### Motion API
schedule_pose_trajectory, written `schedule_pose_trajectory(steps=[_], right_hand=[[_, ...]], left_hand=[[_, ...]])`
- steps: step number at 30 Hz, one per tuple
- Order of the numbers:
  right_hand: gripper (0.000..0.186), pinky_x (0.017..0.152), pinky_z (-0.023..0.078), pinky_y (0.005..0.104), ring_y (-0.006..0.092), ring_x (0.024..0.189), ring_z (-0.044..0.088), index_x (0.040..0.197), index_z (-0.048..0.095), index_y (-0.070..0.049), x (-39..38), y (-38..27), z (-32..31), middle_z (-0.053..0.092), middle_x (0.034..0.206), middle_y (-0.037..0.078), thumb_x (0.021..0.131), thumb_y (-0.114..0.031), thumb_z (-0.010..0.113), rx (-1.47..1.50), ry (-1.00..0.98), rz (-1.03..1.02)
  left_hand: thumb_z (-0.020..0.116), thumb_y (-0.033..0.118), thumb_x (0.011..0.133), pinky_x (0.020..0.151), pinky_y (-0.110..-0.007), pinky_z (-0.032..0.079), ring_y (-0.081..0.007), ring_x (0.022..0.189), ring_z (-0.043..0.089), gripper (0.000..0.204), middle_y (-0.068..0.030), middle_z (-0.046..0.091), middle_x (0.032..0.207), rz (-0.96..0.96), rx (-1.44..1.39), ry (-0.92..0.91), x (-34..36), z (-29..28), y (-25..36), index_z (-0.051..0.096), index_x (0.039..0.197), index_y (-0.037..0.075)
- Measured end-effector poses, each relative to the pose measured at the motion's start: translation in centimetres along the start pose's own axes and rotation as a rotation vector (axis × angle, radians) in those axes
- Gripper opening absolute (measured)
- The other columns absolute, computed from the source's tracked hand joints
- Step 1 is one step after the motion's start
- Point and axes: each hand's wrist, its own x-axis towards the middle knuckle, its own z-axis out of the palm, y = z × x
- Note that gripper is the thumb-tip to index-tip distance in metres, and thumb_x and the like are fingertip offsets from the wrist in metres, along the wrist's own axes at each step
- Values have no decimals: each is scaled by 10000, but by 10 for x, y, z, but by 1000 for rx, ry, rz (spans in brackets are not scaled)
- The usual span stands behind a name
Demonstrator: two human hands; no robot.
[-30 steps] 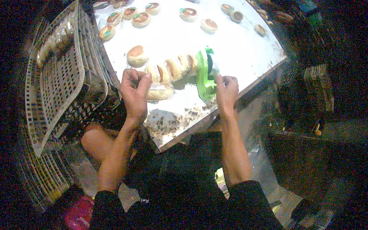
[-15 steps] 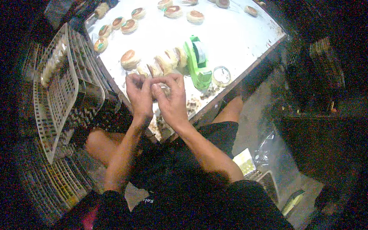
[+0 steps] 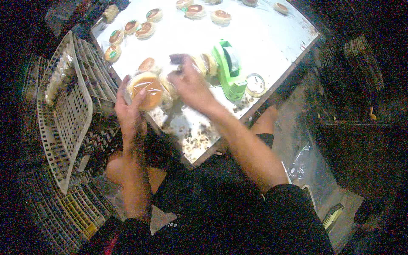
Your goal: The person sits on the floor and repeatedly picks up small round buns, wraps each one in clear plastic film using a green tape dispenser, and places the wrapped buns into a white plastic basket. The process is repeated continuously throughout the clip.
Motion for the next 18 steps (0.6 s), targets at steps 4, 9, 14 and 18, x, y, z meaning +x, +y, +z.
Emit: schedule_pose_trajectory(steps=[4, 9, 14, 18], right_hand=[[353, 920, 491, 439, 320, 1054, 633, 1181, 632, -48, 88, 25, -71, 617, 1225, 164, 927, -288, 587, -631, 157, -44], [425, 1030, 430, 490, 403, 1276, 461, 1094, 744, -95, 181, 63, -127, 482, 1432, 167, 945, -443, 551, -1451, -166, 201], [516, 1066, 407, 486, 366, 1327, 445, 1302, 615, -115, 222, 120, -161, 441, 1481, 169, 971, -493, 498, -1586, -202, -74], [467, 1000, 443, 379, 303, 1170, 577, 1269, 595, 17, 193, 37, -67, 614, 1262, 182, 1023, -368, 496, -842, -315, -210]], left_hand=[[636, 284, 951, 1146, -398, 290, -317, 1376, 355, 750, -259, 333, 1478, -223, 26, 128, 9, -16, -30, 253, 1461, -111], [585, 495, 946, 1180, -436, 200, -382, 1424, 261, 905, -307, 234, 1525, -218, 372, 282, 13, -21, -25, 187, 1483, -115], [596, 446, 948, 1133, -433, 304, -352, 1356, 380, 749, -272, 370, 1462, -169, 169, 241, 22, -14, -7, 351, 1415, -86], [646, 264, 949, 1083, -400, 379, -315, 1273, 481, 589, -242, 501, 1359, 9, 331, 154, 28, -27, -11, 418, 1366, -84]])
